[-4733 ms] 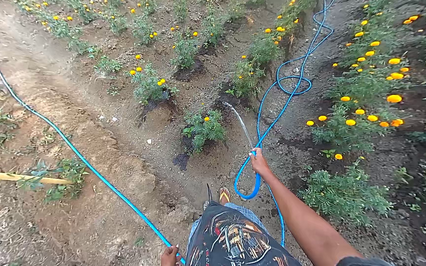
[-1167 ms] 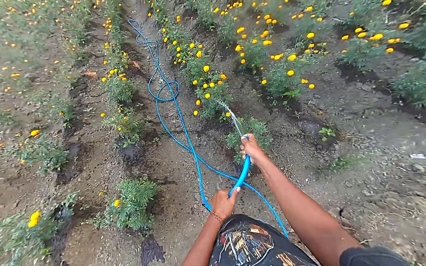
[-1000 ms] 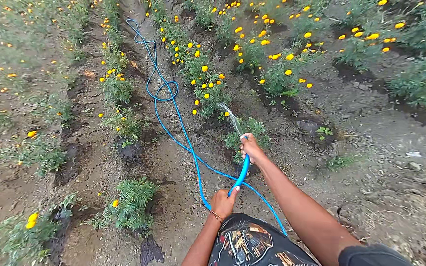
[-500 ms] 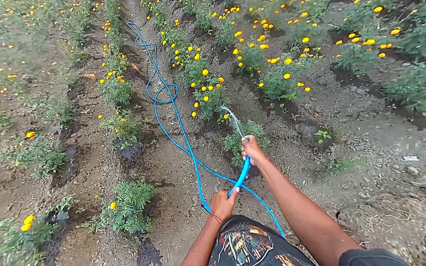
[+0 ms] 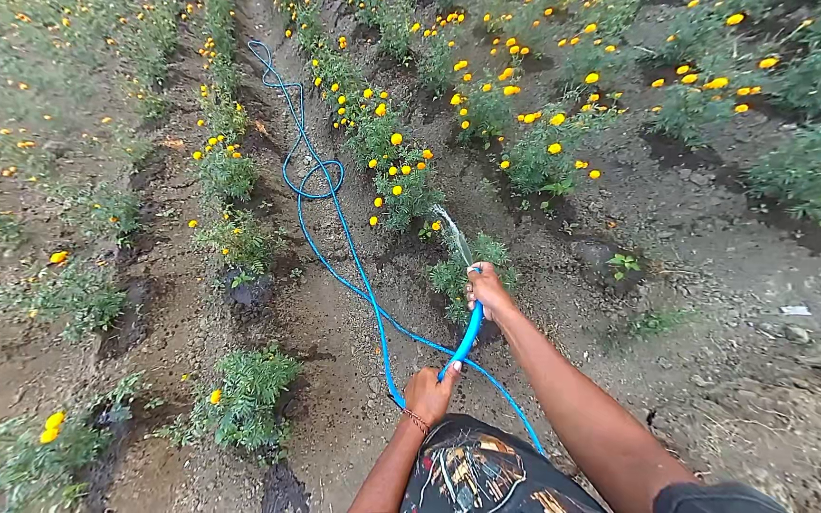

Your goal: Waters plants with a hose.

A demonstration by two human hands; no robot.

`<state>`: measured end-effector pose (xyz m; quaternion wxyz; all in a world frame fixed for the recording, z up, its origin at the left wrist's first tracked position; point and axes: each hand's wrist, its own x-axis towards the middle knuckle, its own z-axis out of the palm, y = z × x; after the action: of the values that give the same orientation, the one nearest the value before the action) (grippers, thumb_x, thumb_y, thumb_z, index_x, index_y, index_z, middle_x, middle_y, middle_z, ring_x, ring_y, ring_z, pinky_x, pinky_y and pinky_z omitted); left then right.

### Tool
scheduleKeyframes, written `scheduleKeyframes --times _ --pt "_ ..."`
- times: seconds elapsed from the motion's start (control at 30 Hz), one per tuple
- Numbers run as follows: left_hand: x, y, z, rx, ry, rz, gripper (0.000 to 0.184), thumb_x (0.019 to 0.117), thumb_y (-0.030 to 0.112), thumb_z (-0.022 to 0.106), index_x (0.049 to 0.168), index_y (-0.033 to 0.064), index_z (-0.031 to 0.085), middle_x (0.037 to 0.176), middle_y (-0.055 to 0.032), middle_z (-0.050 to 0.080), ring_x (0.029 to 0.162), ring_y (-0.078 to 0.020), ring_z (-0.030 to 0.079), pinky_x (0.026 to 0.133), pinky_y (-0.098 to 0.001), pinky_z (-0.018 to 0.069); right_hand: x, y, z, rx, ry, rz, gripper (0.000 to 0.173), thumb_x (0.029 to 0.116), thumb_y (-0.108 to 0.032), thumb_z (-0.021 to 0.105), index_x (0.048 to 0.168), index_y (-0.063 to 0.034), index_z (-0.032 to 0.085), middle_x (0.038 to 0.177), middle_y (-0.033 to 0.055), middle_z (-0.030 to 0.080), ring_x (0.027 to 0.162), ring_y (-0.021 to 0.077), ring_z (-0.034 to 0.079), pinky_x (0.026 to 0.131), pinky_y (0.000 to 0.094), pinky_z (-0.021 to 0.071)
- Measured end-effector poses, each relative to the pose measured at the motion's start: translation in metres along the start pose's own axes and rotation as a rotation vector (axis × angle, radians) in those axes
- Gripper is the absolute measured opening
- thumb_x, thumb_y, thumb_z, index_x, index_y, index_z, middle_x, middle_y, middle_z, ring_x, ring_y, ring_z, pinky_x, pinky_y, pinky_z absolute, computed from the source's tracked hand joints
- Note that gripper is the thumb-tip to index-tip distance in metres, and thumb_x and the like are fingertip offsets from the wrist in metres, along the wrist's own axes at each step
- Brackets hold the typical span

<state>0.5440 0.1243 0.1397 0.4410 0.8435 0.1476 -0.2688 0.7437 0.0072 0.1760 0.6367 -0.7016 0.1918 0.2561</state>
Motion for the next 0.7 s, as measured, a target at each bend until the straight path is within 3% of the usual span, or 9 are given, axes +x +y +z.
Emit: scheduleKeyframes --times 0.2,0.43,0.7 --pt "0.002 0.001 0.001 0.042 -0.030 0.011 0.077 0.1038 0.066 0.029 0.080 0.0014 0.063 0.077 -0.0137 0.060 0.078 -0.0314 0.063 0.075 -0.0556 0.0497 0.004 0.014 -0.013 0.066 0.064 -0.008 0.026 0.1140 -0.024 0.036 0.135 -0.0098 0.034 0.073 0.0016 0.040 0.044 0.0101 0.040 0.040 0.0259 0.0406" --pt "0.006 0.001 0.006 0.152 -0.178 -0.030 0.079 0.1038 0.067 0.029 0.085 -0.0001 0.065 0.085 -0.0171 0.064 0.086 -0.0342 0.065 0.080 -0.0577 0.0501 0.015 0.067 -0.040 0.171 0.150 0.163 0.022 0.1140 -0.023 0.036 0.129 -0.0073 0.037 0.070 0.0002 0.039 0.043 0.0077 0.040 0.040 0.0228 0.0407" --pt "0.006 0.009 0.011 0.234 -0.257 -0.094 0.081 0.1021 0.071 0.030 0.087 -0.0003 0.067 0.089 -0.0185 0.066 0.090 -0.0352 0.066 0.082 -0.0587 0.0502 0.017 0.103 -0.056 0.332 0.181 0.316 0.016 0.1136 -0.020 0.035 0.118 -0.0075 0.044 0.065 -0.0022 0.035 0.041 0.0047 0.034 0.038 0.0185 0.0347"
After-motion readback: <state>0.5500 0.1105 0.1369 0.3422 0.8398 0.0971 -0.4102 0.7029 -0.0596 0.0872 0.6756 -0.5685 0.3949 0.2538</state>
